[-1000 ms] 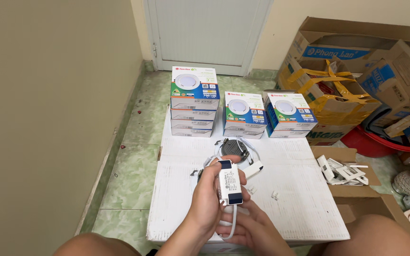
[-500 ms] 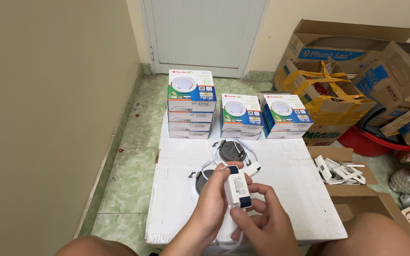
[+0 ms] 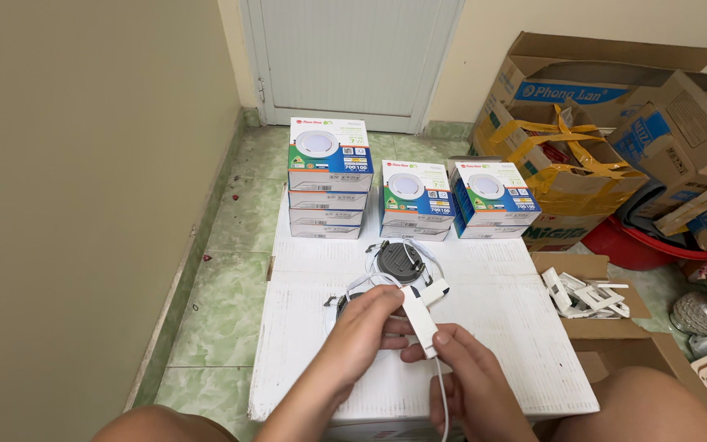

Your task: The person unboxes and handles several circular ceiling lights, turning them over to show the back and handling small plastic connector components.

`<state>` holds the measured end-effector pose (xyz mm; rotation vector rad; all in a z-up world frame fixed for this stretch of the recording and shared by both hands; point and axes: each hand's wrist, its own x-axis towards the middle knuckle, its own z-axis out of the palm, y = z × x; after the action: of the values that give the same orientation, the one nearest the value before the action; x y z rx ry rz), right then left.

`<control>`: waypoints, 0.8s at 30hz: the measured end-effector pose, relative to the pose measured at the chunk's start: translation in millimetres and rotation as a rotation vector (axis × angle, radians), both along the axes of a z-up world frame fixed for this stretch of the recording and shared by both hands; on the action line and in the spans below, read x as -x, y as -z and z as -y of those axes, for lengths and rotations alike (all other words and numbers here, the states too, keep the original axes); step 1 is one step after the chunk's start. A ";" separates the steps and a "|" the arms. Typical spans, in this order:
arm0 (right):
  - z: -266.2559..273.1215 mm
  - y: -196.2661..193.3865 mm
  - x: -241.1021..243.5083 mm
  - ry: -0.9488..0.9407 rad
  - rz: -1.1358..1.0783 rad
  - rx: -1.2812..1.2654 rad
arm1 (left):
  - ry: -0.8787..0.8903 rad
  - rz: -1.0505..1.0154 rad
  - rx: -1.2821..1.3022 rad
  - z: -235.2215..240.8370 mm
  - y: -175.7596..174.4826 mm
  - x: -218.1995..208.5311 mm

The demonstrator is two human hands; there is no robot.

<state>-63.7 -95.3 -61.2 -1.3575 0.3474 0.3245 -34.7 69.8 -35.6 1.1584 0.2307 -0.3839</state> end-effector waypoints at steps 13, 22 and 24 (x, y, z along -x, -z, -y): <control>7.7 15.6 -1.3 0.009 0.013 -0.003 | 0.078 -0.038 -0.139 -6.4 -5.9 -2.1; 9.1 39.8 -5.1 -0.008 -0.153 -0.283 | 0.085 0.035 -0.116 -6.6 22.3 -9.1; 14.4 53.5 -9.5 -0.071 -0.302 -0.371 | 0.087 0.074 -0.005 -6.9 32.7 -13.1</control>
<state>-54.2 -109.8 -114.7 -0.9571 0.4642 0.6251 -21.6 76.7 -68.3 1.1880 0.1172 -0.4163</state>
